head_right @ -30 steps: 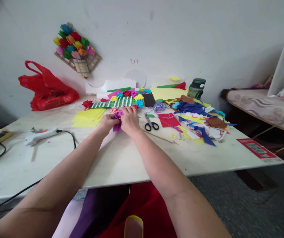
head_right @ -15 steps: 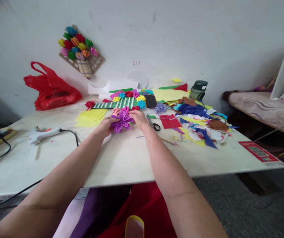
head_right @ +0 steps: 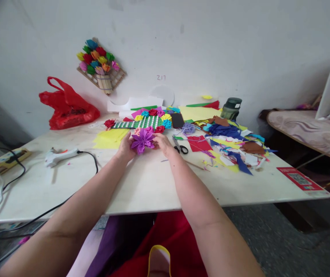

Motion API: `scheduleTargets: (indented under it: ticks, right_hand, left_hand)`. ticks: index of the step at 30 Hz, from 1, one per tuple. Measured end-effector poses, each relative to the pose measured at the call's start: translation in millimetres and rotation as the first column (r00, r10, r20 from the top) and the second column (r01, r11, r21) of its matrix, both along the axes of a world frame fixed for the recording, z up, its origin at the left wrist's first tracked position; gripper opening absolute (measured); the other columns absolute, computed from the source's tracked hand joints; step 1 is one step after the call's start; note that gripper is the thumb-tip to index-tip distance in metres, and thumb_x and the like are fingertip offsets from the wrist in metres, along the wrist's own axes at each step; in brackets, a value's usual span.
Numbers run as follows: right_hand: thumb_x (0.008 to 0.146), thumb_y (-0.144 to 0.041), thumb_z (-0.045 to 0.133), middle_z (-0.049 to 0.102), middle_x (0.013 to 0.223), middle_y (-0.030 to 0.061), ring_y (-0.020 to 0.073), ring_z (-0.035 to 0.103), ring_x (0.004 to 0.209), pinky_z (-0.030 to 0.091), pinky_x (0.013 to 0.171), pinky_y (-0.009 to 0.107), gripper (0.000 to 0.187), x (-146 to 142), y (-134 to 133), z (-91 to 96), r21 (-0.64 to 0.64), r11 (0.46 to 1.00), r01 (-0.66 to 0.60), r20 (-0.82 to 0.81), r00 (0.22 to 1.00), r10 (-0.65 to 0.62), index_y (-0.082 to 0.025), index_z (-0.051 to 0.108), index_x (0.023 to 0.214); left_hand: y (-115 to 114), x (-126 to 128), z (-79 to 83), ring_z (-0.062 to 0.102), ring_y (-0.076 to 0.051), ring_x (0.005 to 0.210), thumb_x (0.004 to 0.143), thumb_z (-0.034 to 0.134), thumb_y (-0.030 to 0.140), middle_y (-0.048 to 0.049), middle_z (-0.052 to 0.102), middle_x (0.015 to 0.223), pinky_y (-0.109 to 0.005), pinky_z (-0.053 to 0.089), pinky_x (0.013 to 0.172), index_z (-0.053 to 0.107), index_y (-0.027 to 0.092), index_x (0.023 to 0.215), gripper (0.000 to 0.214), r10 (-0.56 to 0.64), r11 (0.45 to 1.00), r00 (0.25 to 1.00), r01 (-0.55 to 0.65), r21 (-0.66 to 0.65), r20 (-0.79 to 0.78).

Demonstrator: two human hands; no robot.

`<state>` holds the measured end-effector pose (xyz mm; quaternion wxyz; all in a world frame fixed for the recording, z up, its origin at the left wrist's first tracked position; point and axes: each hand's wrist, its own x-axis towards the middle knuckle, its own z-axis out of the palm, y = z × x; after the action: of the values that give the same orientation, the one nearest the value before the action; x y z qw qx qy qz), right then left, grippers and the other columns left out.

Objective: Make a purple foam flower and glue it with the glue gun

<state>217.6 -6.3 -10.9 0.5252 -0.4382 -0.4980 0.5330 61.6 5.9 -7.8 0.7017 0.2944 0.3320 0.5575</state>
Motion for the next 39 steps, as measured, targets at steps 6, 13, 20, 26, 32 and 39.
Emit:
scheduleTargets:
  ticks: [6,13,20,26,32,39]
  right_hand:
    - [0.063,-0.006,0.053,0.065,0.066,-0.0014,0.0096,0.056,0.052,0.048,0.053,0.023,0.035,-5.7,4.3,-7.8,0.033,0.998,0.047,0.042,0.998,-0.048,-0.016,0.061,0.096]
    - [0.061,0.0,0.055,0.068,0.074,-0.0001,0.011,0.06,0.061,0.051,0.06,0.025,0.038,-9.8,7.0,-14.1,0.084,0.992,0.094,0.038,0.995,-0.097,-0.016,0.062,0.094]
    - [0.062,-0.006,0.059,0.068,0.076,0.0016,0.0121,0.06,0.056,0.051,0.054,0.026,0.035,-11.1,8.7,-16.5,0.081,0.987,0.138,0.1,0.984,-0.146,-0.016,0.062,0.096]
    - [0.059,-0.005,0.06,0.07,0.08,0.0031,0.0141,0.064,0.075,0.052,0.071,0.027,0.032,-9.3,16.5,-21.5,0.148,0.97,0.192,0.087,0.975,-0.206,-0.014,0.063,0.089]
    - [0.058,-0.003,0.052,0.068,0.076,0.0012,0.0113,0.062,0.067,0.05,0.064,0.023,0.045,-7.8,15.1,-20.5,0.153,0.971,0.184,0.094,0.976,-0.199,-0.015,0.063,0.1]
    - [0.06,-0.009,0.043,0.063,0.062,-0.0024,0.01,0.055,0.05,0.048,0.052,0.022,0.057,-4.3,6.5,-13.0,0.062,0.995,0.073,-0.015,0.997,-0.072,-0.018,0.059,0.114]
  left_hand:
    - [-3.0,-1.1,-0.1,0.063,-0.021,0.071,0.084,0.029,0.06,-0.0093,0.066,0.073,-0.031,0.049,0.064,0.062,0.013,0.089,0.058,-0.04,0.998,0.999,0.04,-0.041,0.018]
    - [-2.3,-1.6,-1.2,0.064,-0.024,0.078,0.084,0.02,0.063,-0.0121,0.066,0.077,-0.035,0.05,0.069,0.061,0.012,0.095,0.067,-0.084,0.995,0.996,0.085,-0.06,0.018]
    - [-2.5,-2.8,-4.2,0.063,-0.027,0.083,0.083,0.017,0.065,-0.0142,0.067,0.081,-0.039,0.049,0.076,0.058,0.009,0.107,0.073,-0.113,0.992,0.994,0.113,-0.056,-0.002]
    - [-6.5,-2.0,0.4,0.063,-0.027,0.088,0.085,0.019,0.059,-0.0142,0.067,0.085,-0.042,0.047,0.084,0.053,0.007,0.117,0.07,-0.145,0.988,0.989,0.144,-0.058,0.0]
    - [-7.6,-1.9,1.6,0.063,-0.027,0.085,0.085,0.02,0.06,-0.0123,0.067,0.081,-0.042,0.048,0.081,0.056,0.01,0.113,0.068,-0.16,0.985,0.987,0.159,-0.062,-0.009]
    - [-8.0,-3.0,3.3,0.063,-0.025,0.075,0.085,0.019,0.06,-0.01,0.065,0.07,-0.041,0.051,0.068,0.06,0.013,0.104,0.064,-0.097,0.994,0.995,0.099,-0.048,0.037]
